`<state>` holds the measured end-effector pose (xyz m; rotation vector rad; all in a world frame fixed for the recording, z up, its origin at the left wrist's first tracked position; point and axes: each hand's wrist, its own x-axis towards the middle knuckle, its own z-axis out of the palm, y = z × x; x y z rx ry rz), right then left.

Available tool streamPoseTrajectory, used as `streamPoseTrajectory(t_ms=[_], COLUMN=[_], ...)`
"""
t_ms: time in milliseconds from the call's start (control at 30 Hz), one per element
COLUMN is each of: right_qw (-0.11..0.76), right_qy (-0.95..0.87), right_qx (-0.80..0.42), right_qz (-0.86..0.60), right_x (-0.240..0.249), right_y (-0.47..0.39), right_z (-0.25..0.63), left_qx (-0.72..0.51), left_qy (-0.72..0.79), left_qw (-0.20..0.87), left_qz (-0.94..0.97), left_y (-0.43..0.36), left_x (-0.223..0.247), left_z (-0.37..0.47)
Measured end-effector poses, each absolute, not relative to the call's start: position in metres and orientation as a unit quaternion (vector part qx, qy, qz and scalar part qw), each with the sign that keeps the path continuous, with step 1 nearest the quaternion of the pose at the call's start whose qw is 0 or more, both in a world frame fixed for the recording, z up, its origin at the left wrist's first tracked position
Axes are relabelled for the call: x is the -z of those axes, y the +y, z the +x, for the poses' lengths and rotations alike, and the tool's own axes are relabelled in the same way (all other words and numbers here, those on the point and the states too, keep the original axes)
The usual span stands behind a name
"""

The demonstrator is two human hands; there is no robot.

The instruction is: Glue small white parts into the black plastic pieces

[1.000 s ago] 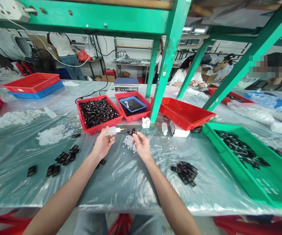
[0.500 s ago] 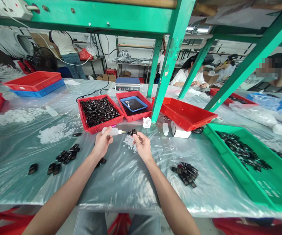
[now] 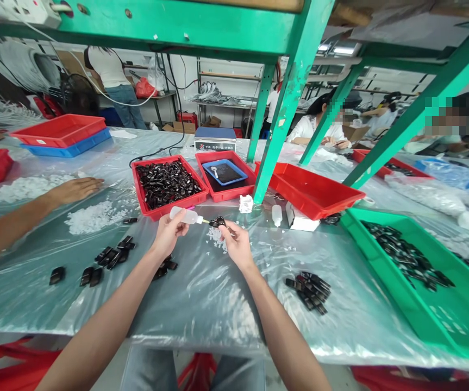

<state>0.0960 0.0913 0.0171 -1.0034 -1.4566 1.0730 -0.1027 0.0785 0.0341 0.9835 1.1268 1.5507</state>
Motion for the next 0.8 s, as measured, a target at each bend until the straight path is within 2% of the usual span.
streamPoseTrajectory(t_ms=[267, 533, 800], right_qw=[0.511, 0.51, 0.508], right_qy=[-0.601, -0.597, -0.591], right_qx=[-0.449, -0.457, -0.468], right_qz=[-0.42, -0.418, -0.416], right_x=[-0.0154, -0.0153, -0.0149], right_y=[0.0897, 0.0921, 0.0933], right_z=[0.0955, 0.0948, 0.0948], left_qx=[-0.654, -0.647, -0.653], left_qy=[0.46, 0.456, 0.458], left_qw=[0.42, 0.462, 0.441], left_qz=[0.43, 0.401, 0.411], left_y=[0.0791, 0.0787, 0.0778], left_x=[-0.0355, -0.0348, -0.0336], left_z=[-0.1033, -0.1019, -0.0993])
